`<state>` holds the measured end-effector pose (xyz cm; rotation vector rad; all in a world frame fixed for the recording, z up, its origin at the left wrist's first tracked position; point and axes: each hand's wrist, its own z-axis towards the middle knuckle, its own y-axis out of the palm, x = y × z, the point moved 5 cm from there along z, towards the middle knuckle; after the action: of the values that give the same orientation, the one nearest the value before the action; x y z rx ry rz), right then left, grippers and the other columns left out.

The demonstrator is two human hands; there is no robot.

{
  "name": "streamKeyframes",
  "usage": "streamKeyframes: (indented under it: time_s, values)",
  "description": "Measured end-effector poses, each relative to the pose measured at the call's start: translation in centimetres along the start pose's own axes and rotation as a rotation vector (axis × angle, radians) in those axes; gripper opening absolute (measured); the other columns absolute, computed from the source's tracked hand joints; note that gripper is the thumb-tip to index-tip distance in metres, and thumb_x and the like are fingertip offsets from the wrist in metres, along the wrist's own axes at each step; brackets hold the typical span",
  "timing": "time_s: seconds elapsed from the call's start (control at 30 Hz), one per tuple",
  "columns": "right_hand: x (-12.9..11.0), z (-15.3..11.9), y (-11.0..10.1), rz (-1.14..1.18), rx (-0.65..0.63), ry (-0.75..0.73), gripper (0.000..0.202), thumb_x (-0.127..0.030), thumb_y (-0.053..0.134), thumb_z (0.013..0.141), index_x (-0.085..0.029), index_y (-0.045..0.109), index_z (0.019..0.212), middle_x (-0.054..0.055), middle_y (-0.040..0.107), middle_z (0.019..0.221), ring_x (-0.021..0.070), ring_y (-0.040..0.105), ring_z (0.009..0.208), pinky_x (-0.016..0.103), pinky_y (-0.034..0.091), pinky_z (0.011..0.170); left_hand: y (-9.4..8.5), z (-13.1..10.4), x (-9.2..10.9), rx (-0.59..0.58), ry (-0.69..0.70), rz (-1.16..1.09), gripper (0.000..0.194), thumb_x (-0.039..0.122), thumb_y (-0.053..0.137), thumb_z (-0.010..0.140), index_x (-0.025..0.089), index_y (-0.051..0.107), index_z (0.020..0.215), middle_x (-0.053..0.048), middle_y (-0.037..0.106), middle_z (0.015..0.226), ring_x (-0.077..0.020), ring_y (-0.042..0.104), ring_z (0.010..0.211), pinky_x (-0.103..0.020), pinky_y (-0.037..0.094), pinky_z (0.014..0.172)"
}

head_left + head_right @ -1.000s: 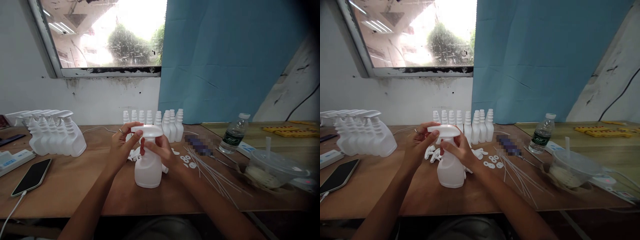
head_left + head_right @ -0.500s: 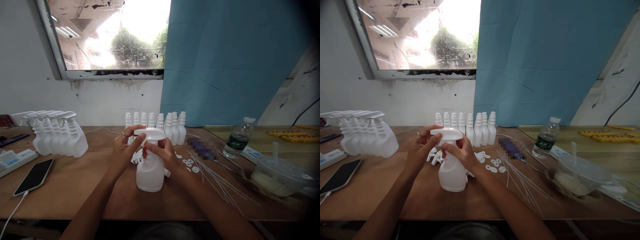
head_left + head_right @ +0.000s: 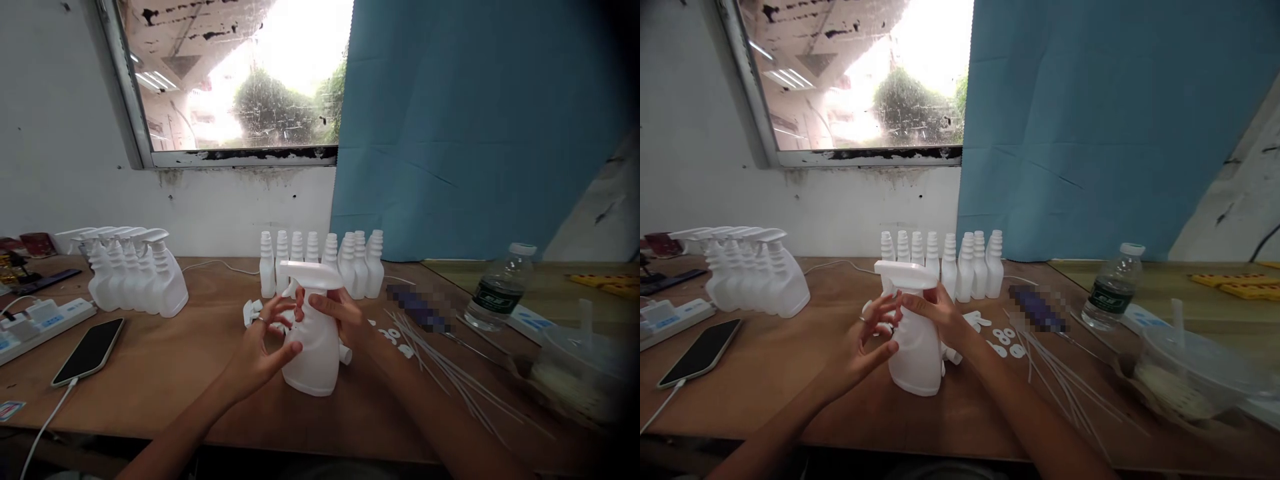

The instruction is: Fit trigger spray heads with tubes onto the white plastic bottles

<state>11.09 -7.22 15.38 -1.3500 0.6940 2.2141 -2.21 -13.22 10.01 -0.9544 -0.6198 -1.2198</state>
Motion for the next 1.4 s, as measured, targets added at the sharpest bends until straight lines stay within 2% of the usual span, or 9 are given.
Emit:
streamKeyframes:
  time_s: [0.17, 0.47, 0.63, 0.77, 0.87, 1.0, 1.1, 1.23, 1.4]
  values:
    - [-0.9, -0.1, 1.2, -0.200, -0.060, 0.204, 0.028, -0.043, 0.076, 0.077, -0.019, 0.063, 0.081, -0.002, 0.059, 0.073, 0.0120, 0.057, 0.069, 0.026, 0.047, 0.067, 0.5, -2.3, -2.5, -0.066, -0.096, 0.136, 0.047, 0.034, 0.068, 0.086, 0.024, 0.054, 0.130, -0.007, 0.062, 0.129, -0.0224, 0.061, 0.103, -0.034, 0.050, 0.089]
    - [-1.1, -0.1, 2.7, -0.270, -0.173, 0.121, 0.029, -0.045, 0.074, 0.078, -0.019, 0.064, 0.086, -0.002, 0.059, 0.079, 0.0121, 0.057, 0.076, 0.026, 0.047, 0.072, -1.1, -3.6, -1.1, -0.106, -0.128, 0.327, 0.037, 0.037, 0.071, 0.082, 0.024, 0.061, 0.115, -0.002, 0.069, 0.099, -0.0182, 0.061, 0.083, -0.030, 0.049, 0.080]
    - [-0.7, -0.5, 2.9, -0.397, -0.243, 0.016, 0.064, -0.049, 0.078, 0.073, -0.025, 0.055, 0.128, 0.005, 0.057, 0.119, 0.0209, 0.058, 0.108, 0.037, 0.049, 0.094, -3.5, -5.0, -0.4, -0.100, -0.159, 0.448, 0.027, 0.038, 0.071, 0.081, 0.024, 0.061, 0.101, 0.001, 0.068, 0.094, -0.0172, 0.061, 0.083, -0.028, 0.048, 0.079]
    - [-0.5, -2.7, 0.2, -0.648, -0.038, -0.086, 0.069, -0.042, 0.071, 0.083, -0.034, 0.039, 0.143, 0.007, 0.044, 0.141, 0.0196, 0.057, 0.115, 0.042, 0.043, 0.106, -9.0, -5.8, -1.6, 0.045, -0.228, 0.689, 0.028, 0.045, 0.064, 0.083, 0.023, 0.058, 0.100, 0.000, 0.066, 0.091, -0.0175, 0.061, 0.076, -0.028, 0.048, 0.074]
    - [-0.1, -5.5, -2.7, -0.702, 0.122, -0.013, 0.053, -0.043, 0.063, 0.089, -0.033, 0.044, 0.137, 0.006, 0.059, 0.121, 0.0200, 0.062, 0.107, 0.040, 0.049, 0.099, -14.5, -5.3, -3.7, 0.237, -0.296, 0.894, 0.038, 0.053, 0.063, 0.079, 0.021, 0.057, 0.098, -0.003, 0.065, 0.089, -0.0206, 0.061, 0.072, -0.032, 0.049, 0.069]
    - [0.4, -9.2, -7.1, -0.778, 0.336, 0.035, 0.043, -0.047, 0.060, 0.089, -0.028, 0.050, 0.126, 0.005, 0.066, 0.098, 0.0216, 0.066, 0.097, 0.039, 0.051, 0.094, -19.4, -2.9, -5.2, 0.437, -0.207, 1.221, 0.038, 0.050, 0.064, 0.072, 0.017, 0.060, 0.092, -0.013, 0.062, 0.107, -0.0338, 0.056, 0.105, -0.045, 0.045, 0.093]
    - [1.2, -11.3, -10.6, -0.848, 0.489, 0.053, 0.044, -0.050, 0.060, 0.087, -0.026, 0.052, 0.123, 0.004, 0.067, 0.090, 0.0219, 0.068, 0.090, 0.036, 0.054, 0.086, -20.8, -1.4, -5.7, 0.462, -0.281, 1.439, 0.040, 0.046, 0.059, 0.077, 0.012, 0.065, 0.098, -0.019, 0.052, 0.129, -0.0403, 0.043, 0.119, -0.052, 0.040, 0.095]
    - [2.3, -13.5, -14.4, -0.942, 0.650, 0.110, 0.044, -0.052, 0.061, 0.081, -0.024, 0.057, 0.115, 0.006, 0.070, 0.092, 0.0234, 0.069, 0.088, 0.031, 0.054, 0.072, -21.6, -0.9, -5.9, 0.471, -0.319, 1.549, 0.046, 0.046, 0.052, 0.085, 0.007, 0.065, 0.105, -0.019, 0.045, 0.135, -0.0410, 0.036, 0.122, -0.053, 0.040, 0.092]
    - [2.1, -14.5, -17.0, -1.055, 0.691, 0.165, 0.040, -0.051, 0.060, 0.079, -0.023, 0.061, 0.107, 0.007, 0.072, 0.093, 0.0256, 0.070, 0.085, 0.035, 0.054, 0.074, -22.3, -1.4, -5.5, 0.506, -0.338, 1.571, 0.043, 0.048, 0.047, 0.091, 0.008, 0.062, 0.099, -0.018, 0.042, 0.133, -0.0426, 0.035, 0.122, -0.057, 0.040, 0.091]
